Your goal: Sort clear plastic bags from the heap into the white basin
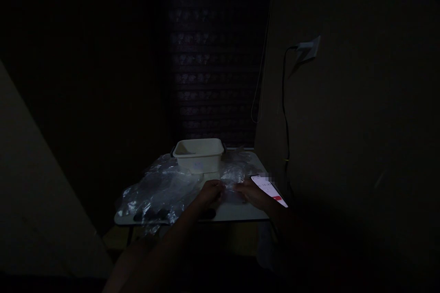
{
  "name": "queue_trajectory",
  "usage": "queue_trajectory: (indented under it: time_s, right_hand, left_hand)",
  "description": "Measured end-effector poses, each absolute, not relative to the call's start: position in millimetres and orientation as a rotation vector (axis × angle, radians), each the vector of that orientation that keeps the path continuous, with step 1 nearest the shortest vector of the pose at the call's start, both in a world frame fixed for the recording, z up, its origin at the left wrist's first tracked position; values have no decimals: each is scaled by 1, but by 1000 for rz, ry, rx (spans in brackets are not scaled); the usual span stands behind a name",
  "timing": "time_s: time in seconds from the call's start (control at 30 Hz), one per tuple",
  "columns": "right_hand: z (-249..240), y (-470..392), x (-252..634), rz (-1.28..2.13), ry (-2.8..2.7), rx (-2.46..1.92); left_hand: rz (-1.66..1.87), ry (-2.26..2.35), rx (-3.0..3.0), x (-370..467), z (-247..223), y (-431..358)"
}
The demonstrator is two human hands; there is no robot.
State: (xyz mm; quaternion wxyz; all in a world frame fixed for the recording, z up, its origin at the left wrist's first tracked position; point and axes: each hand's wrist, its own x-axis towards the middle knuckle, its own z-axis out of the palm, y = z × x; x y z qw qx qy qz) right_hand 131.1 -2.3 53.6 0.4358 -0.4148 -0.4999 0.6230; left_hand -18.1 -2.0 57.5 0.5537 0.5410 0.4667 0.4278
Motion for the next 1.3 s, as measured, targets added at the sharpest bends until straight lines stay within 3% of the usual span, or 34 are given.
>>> queue_trajectory:
  time_s: [0.47, 0.9, 1.07, 1.3]
  right_hand:
    - [59, -3, 136, 1673, -1136, -899]
    - [45, 6, 144, 1702, -1078, -997]
    - [37, 5, 136, 1343, -1322, -1317]
    - [29, 6, 140, 407, -1888, -1655]
  left_hand:
    - [1078, 901, 1137, -18, 61, 1]
    - [1121, 1196, 1346, -21, 49, 7]
    - [985, 1350, 1634, -19, 46, 4]
    - [577, 1612, 2346, -27, 38, -5]
